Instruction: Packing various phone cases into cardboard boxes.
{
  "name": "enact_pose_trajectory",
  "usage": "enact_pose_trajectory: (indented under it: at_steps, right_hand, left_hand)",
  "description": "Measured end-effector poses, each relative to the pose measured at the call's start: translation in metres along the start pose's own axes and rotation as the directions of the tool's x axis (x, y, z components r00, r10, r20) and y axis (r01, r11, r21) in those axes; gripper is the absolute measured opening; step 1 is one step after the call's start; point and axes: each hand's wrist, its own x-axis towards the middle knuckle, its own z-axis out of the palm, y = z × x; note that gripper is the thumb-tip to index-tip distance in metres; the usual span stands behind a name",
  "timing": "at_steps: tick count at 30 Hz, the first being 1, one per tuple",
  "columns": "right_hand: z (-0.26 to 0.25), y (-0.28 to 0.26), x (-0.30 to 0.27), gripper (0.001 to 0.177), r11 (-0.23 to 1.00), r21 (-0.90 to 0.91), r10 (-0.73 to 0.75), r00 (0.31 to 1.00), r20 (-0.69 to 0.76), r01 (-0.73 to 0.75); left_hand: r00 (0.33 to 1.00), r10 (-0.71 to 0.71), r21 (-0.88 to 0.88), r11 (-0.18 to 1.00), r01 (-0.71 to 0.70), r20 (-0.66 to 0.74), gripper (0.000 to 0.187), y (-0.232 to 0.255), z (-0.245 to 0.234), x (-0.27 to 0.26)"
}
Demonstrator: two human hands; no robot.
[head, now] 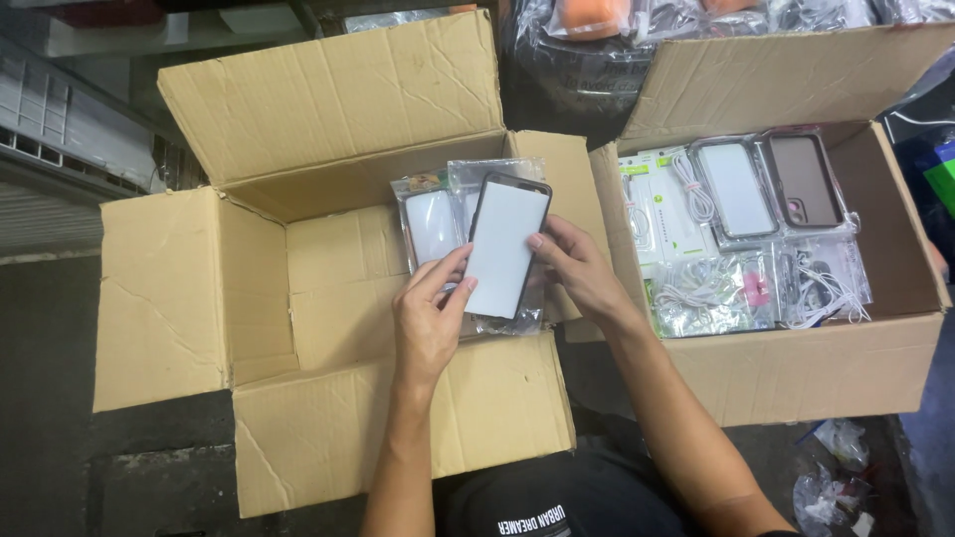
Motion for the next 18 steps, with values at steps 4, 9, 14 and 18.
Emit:
enact_pose_trajectory:
  at_steps: [4,9,14,18]
  right_hand:
    - [-0.003,0.003,-0.001,0.035,0.999,-0.023,-0.029,1.000,0.010,0.029]
    - [-0.005,-0.003,-0.004,0.033,1.000,-0.017,-0.019,1.000,-0.013,0.019]
    - [0.000,-0.013,-0.008,0.033,1.000,0.020,-0.023,1.000,-0.019,0.023]
    - [0.001,-0.008,-0.007,0.033,0.997,0.054,-0.056,0.997,-0.047,0.058]
  left_hand:
    - [0.998,0.054,0.056,0.997,-0.052,-0.036,0.036,0.012,0.005,-0.004]
    - [0.986,0.150,0.187,0.973,-0.134,-0.074,0.034,0.022,0.007,-0.006]
    - [0.990,0.114,0.121,0.987,-0.104,-0.083,0.045,0.016,0.005,-0.002]
    - [0.999,0.003,0.072,0.997,0.000,-0.042,0.043,0.005,0.004,0.002]
